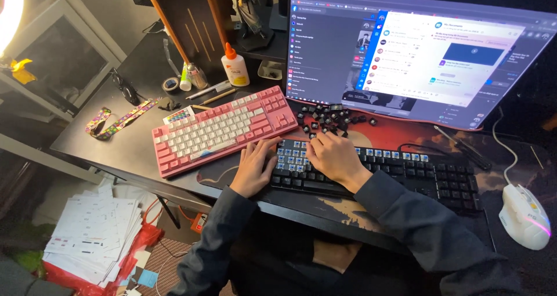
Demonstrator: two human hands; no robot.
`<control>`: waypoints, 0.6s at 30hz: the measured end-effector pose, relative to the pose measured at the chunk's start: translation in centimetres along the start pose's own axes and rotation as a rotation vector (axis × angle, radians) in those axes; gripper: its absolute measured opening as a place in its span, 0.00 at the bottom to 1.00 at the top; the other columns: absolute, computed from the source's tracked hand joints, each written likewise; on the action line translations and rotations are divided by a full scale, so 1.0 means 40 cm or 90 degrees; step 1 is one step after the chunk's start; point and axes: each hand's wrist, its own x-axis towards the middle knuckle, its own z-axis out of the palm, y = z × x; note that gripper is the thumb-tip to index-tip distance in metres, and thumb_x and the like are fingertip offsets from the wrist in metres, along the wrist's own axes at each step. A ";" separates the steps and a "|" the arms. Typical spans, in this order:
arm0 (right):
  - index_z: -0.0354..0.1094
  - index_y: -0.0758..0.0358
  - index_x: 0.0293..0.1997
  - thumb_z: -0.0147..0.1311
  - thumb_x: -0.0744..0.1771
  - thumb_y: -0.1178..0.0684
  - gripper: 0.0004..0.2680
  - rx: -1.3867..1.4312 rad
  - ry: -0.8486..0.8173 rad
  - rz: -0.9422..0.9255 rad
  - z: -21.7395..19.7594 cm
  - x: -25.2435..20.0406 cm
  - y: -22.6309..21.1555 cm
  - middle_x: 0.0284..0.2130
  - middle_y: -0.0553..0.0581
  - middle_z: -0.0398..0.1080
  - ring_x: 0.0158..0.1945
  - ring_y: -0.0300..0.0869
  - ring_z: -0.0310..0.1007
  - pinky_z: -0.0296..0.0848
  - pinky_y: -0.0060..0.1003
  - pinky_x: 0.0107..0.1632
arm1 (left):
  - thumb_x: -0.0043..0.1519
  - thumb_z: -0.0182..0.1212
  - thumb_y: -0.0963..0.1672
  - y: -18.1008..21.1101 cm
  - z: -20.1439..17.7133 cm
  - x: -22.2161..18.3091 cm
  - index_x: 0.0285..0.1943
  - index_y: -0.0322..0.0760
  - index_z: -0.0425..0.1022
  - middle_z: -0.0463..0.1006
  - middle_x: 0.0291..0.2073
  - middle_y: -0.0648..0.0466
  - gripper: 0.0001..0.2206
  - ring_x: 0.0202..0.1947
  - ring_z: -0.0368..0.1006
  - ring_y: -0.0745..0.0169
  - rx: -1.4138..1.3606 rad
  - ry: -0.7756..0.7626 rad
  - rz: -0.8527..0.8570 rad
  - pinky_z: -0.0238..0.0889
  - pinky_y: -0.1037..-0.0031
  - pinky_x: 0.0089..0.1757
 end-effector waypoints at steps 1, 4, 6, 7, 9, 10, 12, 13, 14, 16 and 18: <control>0.74 0.55 0.29 0.56 0.77 0.48 0.16 -0.005 0.001 0.022 0.005 -0.003 0.000 0.25 0.51 0.72 0.30 0.43 0.77 0.75 0.31 0.30 | 0.78 0.63 0.43 0.006 -0.004 0.000 0.91 0.47 0.69 0.81 0.57 0.52 0.28 0.51 0.65 0.54 -0.007 -0.001 -0.001 0.59 0.61 0.57; 0.73 0.54 0.27 0.57 0.77 0.48 0.17 -0.041 0.013 0.039 0.007 0.000 -0.011 0.22 0.51 0.71 0.27 0.42 0.76 0.71 0.30 0.26 | 0.79 0.62 0.43 0.002 -0.002 -0.002 0.90 0.47 0.69 0.81 0.57 0.52 0.28 0.51 0.65 0.54 -0.011 -0.001 -0.002 0.59 0.61 0.57; 0.72 0.53 0.26 0.59 0.77 0.49 0.17 -0.073 0.024 0.037 0.001 0.004 -0.012 0.21 0.50 0.70 0.26 0.40 0.74 0.70 0.28 0.25 | 0.79 0.62 0.43 0.001 0.000 0.001 0.90 0.48 0.69 0.81 0.57 0.52 0.28 0.51 0.66 0.53 -0.008 -0.003 0.000 0.59 0.61 0.57; 0.72 0.54 0.25 0.60 0.76 0.50 0.17 -0.072 0.026 0.029 -0.001 0.008 -0.013 0.20 0.51 0.71 0.25 0.40 0.75 0.70 0.28 0.25 | 0.79 0.62 0.43 0.002 -0.002 0.002 0.91 0.47 0.69 0.81 0.57 0.52 0.28 0.51 0.66 0.53 -0.008 -0.007 -0.002 0.59 0.61 0.57; 0.73 0.55 0.24 0.61 0.75 0.52 0.17 -0.069 0.027 0.024 -0.005 0.013 -0.014 0.20 0.52 0.71 0.24 0.40 0.75 0.70 0.27 0.26 | 0.79 0.62 0.43 0.007 -0.006 0.003 0.91 0.47 0.69 0.81 0.56 0.52 0.28 0.51 0.65 0.53 -0.008 -0.013 -0.003 0.59 0.60 0.58; 0.72 0.54 0.23 0.61 0.75 0.51 0.17 -0.073 0.031 0.026 -0.006 0.015 -0.015 0.19 0.52 0.71 0.24 0.40 0.75 0.70 0.27 0.25 | 0.79 0.62 0.42 0.009 -0.008 0.003 0.91 0.47 0.69 0.81 0.56 0.52 0.28 0.50 0.65 0.54 -0.010 -0.010 -0.003 0.59 0.60 0.58; 0.72 0.54 0.22 0.61 0.75 0.51 0.18 -0.076 0.033 0.027 -0.009 0.018 -0.016 0.18 0.51 0.71 0.23 0.40 0.74 0.69 0.27 0.25 | 0.79 0.62 0.42 0.014 -0.011 0.002 0.91 0.47 0.69 0.81 0.56 0.52 0.28 0.50 0.65 0.54 -0.014 -0.010 -0.004 0.59 0.60 0.57; 0.71 0.54 0.22 0.61 0.75 0.51 0.18 -0.076 0.034 0.027 -0.012 0.021 -0.016 0.18 0.51 0.70 0.22 0.39 0.73 0.69 0.27 0.25 | 0.79 0.62 0.42 0.017 -0.013 0.002 0.91 0.47 0.69 0.81 0.56 0.51 0.28 0.49 0.65 0.54 -0.014 -0.012 -0.007 0.59 0.60 0.57; 0.71 0.54 0.21 0.61 0.75 0.51 0.19 -0.077 0.035 0.026 -0.013 0.023 -0.015 0.17 0.51 0.70 0.22 0.38 0.73 0.68 0.26 0.25 | 0.79 0.61 0.42 0.020 -0.016 0.002 0.91 0.46 0.69 0.81 0.56 0.51 0.28 0.49 0.65 0.54 -0.014 -0.014 -0.009 0.60 0.60 0.57; 0.71 0.54 0.21 0.60 0.75 0.51 0.19 -0.055 0.031 0.026 -0.010 0.026 -0.007 0.17 0.51 0.71 0.22 0.39 0.73 0.69 0.27 0.25 | 0.79 0.61 0.42 0.032 -0.024 0.003 0.91 0.46 0.69 0.81 0.55 0.51 0.28 0.49 0.65 0.53 -0.007 -0.020 -0.013 0.60 0.60 0.58; 0.71 0.55 0.21 0.58 0.76 0.51 0.19 -0.033 0.028 0.023 -0.003 0.028 0.002 0.17 0.52 0.72 0.22 0.40 0.74 0.70 0.28 0.25 | 0.79 0.61 0.42 0.036 -0.028 0.003 0.91 0.47 0.68 0.81 0.55 0.51 0.28 0.50 0.66 0.53 0.001 -0.023 -0.017 0.60 0.60 0.58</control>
